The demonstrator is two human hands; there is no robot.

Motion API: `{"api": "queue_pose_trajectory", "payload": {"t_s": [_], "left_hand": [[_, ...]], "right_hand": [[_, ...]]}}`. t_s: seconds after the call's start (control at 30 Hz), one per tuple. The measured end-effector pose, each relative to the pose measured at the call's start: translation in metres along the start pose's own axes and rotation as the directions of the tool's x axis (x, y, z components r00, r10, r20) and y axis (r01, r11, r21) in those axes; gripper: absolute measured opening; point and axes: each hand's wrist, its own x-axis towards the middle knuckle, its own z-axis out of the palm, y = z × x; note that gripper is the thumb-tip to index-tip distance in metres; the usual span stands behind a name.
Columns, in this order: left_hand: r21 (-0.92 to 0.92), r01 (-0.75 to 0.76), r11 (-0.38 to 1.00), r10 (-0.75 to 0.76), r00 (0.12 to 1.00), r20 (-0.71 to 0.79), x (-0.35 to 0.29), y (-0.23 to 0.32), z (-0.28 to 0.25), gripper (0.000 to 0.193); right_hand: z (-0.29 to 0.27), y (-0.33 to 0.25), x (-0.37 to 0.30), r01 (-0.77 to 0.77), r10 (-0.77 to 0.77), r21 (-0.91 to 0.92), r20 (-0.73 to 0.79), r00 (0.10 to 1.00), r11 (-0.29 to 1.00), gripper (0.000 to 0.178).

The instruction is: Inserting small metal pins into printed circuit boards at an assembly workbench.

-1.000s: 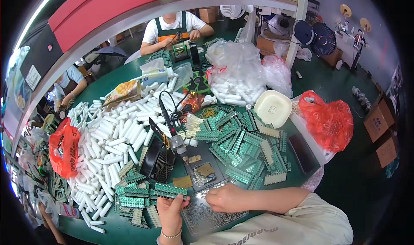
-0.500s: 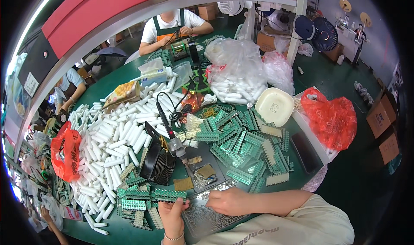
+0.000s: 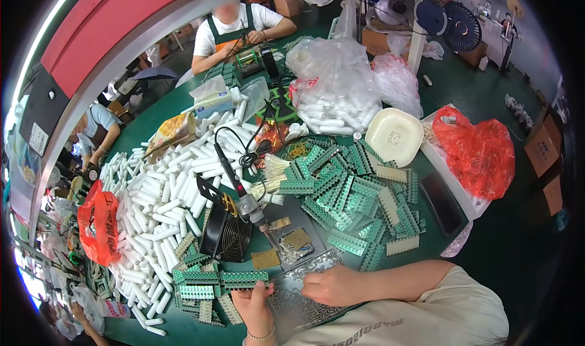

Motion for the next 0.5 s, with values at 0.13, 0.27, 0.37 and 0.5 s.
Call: {"api": "queue_pose_trajectory", "payload": {"t_s": [0.13, 0.27, 0.37, 0.5], "left_hand": [[0.025, 0.012, 1.000, -0.012, 1.000, -0.005, 0.0007, -0.0019, -0.0023, 0.022], [0.010, 0.025, 1.000, -0.025, 1.000, -0.006, 0.0015, -0.0030, -0.0048, 0.023], [0.013, 0.034, 0.999, -0.034, 0.999, -0.005, 0.0019, -0.0027, -0.0055, 0.024], [0.008, 0.042, 0.999, -0.042, 0.999, 0.001, 0.0029, -0.0033, -0.0043, 0.024]], "right_hand": [[0.0029, 0.0007, -0.0015, 0.019, -0.017, -0.051, 0.034, 0.999, 0.999, 0.016], [0.0035, 0.0004, -0.0007, 0.017, -0.016, -0.028, 0.019, 1.000, 0.999, 0.016], [0.0047, 0.0012, -0.0004, 0.021, -0.021, -0.024, 0.006, 1.000, 0.999, 0.015], [0.0056, 0.0017, -0.0010, 0.010, -0.010, -0.023, 0.004, 1.000, 1.000, 0.014]]}}
